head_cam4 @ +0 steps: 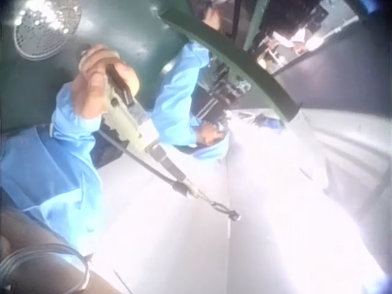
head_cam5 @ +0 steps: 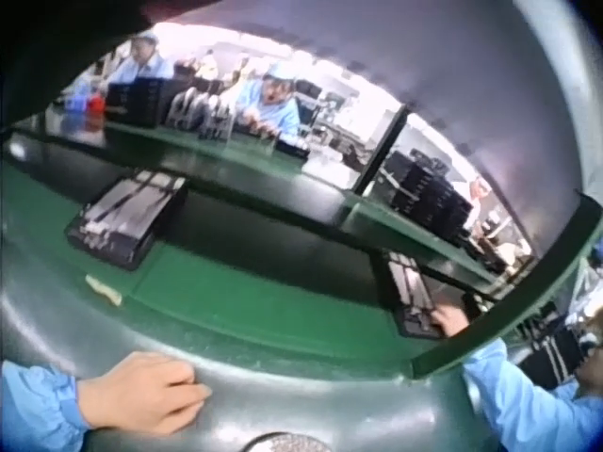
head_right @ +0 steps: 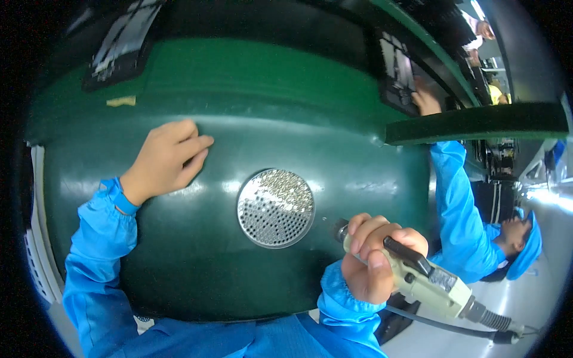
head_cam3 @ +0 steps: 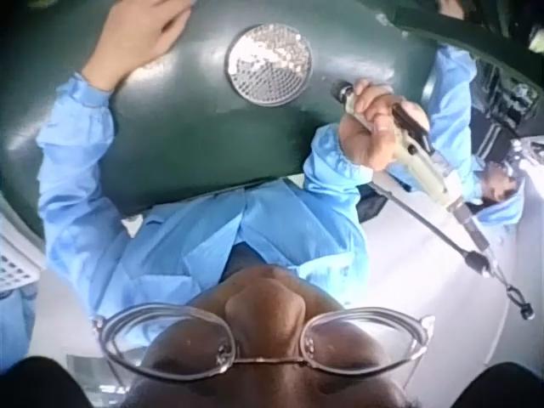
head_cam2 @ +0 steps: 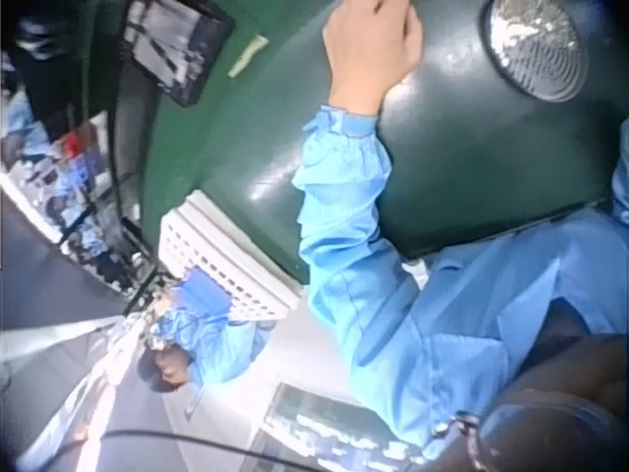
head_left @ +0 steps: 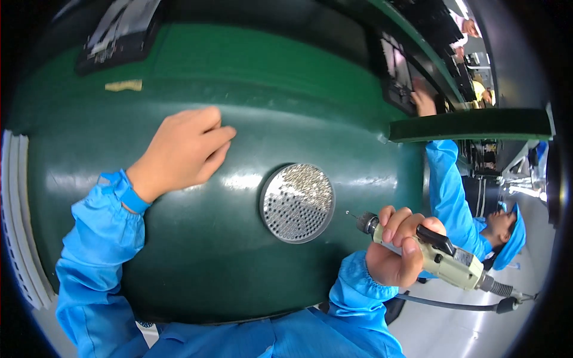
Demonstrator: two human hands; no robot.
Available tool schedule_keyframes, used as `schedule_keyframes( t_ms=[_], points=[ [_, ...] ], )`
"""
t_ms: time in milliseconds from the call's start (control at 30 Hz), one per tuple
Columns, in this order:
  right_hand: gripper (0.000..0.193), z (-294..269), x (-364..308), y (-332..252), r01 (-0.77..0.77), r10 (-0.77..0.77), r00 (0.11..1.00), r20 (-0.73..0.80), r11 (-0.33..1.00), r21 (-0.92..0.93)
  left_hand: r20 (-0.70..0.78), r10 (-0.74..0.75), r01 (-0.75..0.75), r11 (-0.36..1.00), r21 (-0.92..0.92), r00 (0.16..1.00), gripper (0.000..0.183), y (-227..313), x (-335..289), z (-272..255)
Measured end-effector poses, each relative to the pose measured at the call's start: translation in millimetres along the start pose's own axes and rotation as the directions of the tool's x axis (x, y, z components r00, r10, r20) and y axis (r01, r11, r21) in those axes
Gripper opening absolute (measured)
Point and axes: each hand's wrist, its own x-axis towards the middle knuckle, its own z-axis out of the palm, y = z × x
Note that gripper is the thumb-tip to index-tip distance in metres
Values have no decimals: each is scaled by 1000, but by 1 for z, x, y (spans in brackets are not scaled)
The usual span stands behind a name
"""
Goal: The person installs internal components and screws into tablet chassis using an electric screwdriver on a factory production line.
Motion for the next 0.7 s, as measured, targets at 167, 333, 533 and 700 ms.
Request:
schedule_keyframes(
  t_ms=[167, 333, 533, 700],
  points=[
    [35, -44, -3, 7, -1, 2, 992, -128, 1000, 6, 11, -75, 76, 996, -37, 997, 13, 6, 6, 4],
    [33, -52, -6, 5, 19, -12, 990, -144, 999, 49, 207, -262, 263, 965, 21, 943, 8, 12, 45, -5],
    [33, -64, -18, 25, -135, 110, 976, -190, 983, -125, 217, -153, 131, 985, 111, 964, 11, 17, 96, 32],
    [38, -68, -16, 19, -212, 199, 962, -187, 976, -52, 31, 7, -9, 998, 55, 999, 10, 19, 124, 78]
  ],
)
